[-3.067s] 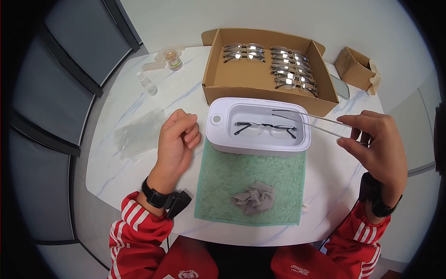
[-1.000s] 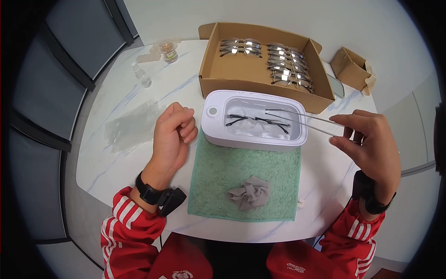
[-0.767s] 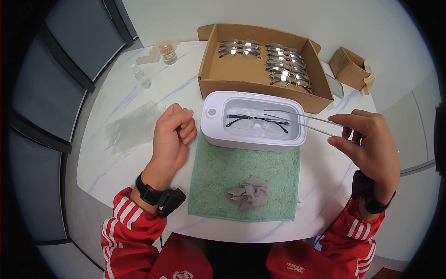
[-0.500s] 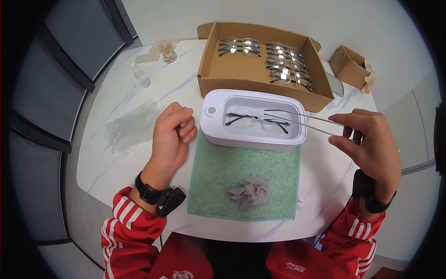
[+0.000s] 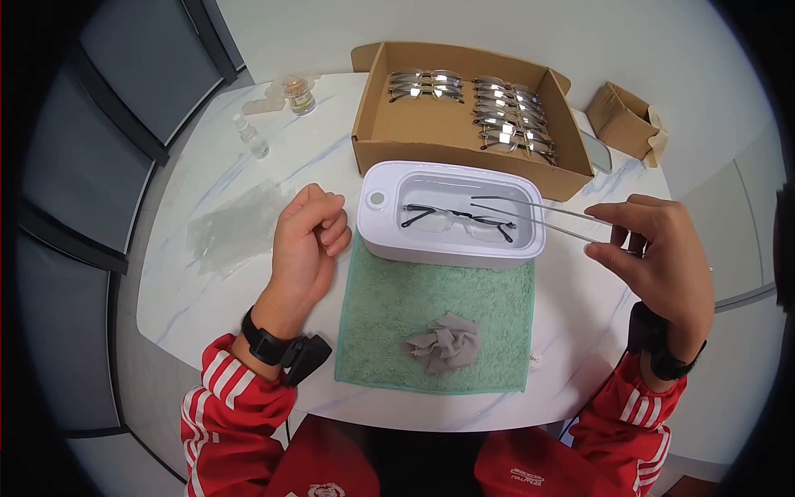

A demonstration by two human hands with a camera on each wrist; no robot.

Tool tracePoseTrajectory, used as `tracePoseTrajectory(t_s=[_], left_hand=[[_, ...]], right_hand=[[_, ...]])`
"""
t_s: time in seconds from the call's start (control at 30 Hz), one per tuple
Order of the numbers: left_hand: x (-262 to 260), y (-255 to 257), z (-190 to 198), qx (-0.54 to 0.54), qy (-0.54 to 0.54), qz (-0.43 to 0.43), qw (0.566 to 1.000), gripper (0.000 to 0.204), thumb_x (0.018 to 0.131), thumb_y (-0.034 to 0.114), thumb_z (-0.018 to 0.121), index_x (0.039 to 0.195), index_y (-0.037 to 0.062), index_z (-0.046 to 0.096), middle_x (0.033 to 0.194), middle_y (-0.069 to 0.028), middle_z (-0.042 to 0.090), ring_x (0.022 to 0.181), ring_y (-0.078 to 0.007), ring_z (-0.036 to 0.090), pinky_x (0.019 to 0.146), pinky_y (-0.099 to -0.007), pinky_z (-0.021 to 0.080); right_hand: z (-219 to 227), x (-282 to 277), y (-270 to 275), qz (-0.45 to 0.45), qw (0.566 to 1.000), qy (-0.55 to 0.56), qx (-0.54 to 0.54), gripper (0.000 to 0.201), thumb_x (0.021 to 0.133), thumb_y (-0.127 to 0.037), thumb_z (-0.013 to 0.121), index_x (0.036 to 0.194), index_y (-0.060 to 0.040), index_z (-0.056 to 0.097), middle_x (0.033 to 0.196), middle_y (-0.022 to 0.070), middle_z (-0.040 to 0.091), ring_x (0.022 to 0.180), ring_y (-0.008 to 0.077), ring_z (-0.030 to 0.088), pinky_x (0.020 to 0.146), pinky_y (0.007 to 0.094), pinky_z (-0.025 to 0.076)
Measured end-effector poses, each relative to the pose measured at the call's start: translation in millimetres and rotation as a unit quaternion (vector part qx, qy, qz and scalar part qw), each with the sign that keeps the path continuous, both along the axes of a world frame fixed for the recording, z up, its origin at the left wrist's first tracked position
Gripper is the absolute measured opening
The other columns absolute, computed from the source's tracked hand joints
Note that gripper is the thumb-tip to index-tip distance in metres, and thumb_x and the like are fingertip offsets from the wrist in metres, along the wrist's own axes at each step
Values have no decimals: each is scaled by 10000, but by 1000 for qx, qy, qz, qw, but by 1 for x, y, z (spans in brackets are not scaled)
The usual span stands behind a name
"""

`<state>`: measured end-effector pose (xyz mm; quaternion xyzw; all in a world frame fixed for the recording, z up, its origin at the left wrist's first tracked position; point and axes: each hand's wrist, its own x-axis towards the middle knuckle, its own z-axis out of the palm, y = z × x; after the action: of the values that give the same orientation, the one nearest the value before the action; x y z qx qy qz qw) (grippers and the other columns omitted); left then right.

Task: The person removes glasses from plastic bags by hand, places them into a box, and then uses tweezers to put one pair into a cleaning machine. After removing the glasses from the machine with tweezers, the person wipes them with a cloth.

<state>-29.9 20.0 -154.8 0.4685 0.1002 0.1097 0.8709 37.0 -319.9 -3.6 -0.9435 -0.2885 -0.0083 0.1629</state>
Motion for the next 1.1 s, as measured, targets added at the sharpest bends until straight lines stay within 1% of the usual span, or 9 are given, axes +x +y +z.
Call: tracePoseTrajectory(t_s=[0.5, 0.57, 0.7, 0.77, 0.9, 0.97, 1.0, 1.07, 1.1], left_hand=[[0, -1, 0, 0, 0, -1, 1000, 292, 952, 83, 566, 726, 127, 387, 722, 29, 374, 586, -73, 340, 507, -234, 300], [0, 0, 0, -1, 1, -2, 1000, 292, 952, 85, 569, 725, 127, 390, 720, 30, 373, 584, -72, 341, 506, -234, 300], [0, 0, -1, 3, 7, -6, 1000, 288, 955, 95, 575, 728, 125, 401, 716, 32, 378, 581, -69, 349, 500, -231, 304], [0, -1, -1, 9, 10, -8, 1000, 284, 958, 102, 576, 731, 125, 407, 716, 32, 382, 582, -68, 354, 498, -230, 305], [1, -7, 4, 17, 32, -15, 999, 294, 955, 118, 626, 731, 130, 435, 673, 39, 418, 563, -63, 372, 501, -233, 303], [0, -7, 5, 47, 51, -32, 997, 276, 982, 174, 604, 759, 109, 455, 738, 32, 434, 609, -71, 392, 518, -226, 330], [0, -8, 4, 62, 53, -36, 996, 276, 982, 174, 604, 759, 109, 455, 738, 32, 434, 609, -71, 392, 518, -226, 330], [4, -9, 2, 132, 72, -36, 988, 255, 974, 181, 622, 774, 103, 483, 750, 16, 470, 617, -94, 416, 543, -235, 352], [7, -9, 1, 132, 83, -35, 987, 265, 947, 163, 687, 764, 111, 502, 715, 19, 507, 597, -80, 430, 545, -227, 359]], right_hand=[[-3, 0, -1, -3, 1000, 1, 0, 330, 726, -74, 833, 1038, 7, 760, 736, 127, 678, 587, 214, 613, 562, 348, 479], [-7, 2, -4, 15, 1000, -3, 13, 358, 731, -49, 844, 1073, 8, 753, 732, 89, 643, 553, 141, 529, 540, 315, 421], [-6, 3, -4, 17, 1000, 0, 14, 356, 734, -47, 839, 1075, 4, 753, 732, 88, 645, 558, 143, 533, 542, 316, 425], [-2, 1, -1, 5, 1000, 0, 4, 320, 729, -75, 823, 1032, 7, 761, 737, 131, 680, 598, 227, 627, 573, 353, 488], [-6, 2, -4, 23, 999, -9, 31, 360, 719, -52, 840, 1063, 9, 752, 735, 96, 649, 566, 165, 543, 547, 321, 437], [-2, 1, -4, 11, 1000, -11, 16, 302, 721, -84, 825, 1003, 5, 765, 751, 154, 686, 616, 258, 644, 597, 369, 497], [-6, 2, -6, 6, 999, -9, 31, 302, 721, -84, 825, 1003, 5, 765, 751, 154, 686, 616, 258, 644, 597, 369, 497], [-9, 4, -10, 48, 997, -46, 42, 286, 716, -82, 822, 982, 7, 764, 742, 166, 685, 629, 283, 652, 614, 380, 502], [-7, 2, -11, 44, 997, -47, 52, 286, 716, -82, 822, 982, 7, 764, 742, 166, 685, 629, 283, 652, 614, 380, 502]])
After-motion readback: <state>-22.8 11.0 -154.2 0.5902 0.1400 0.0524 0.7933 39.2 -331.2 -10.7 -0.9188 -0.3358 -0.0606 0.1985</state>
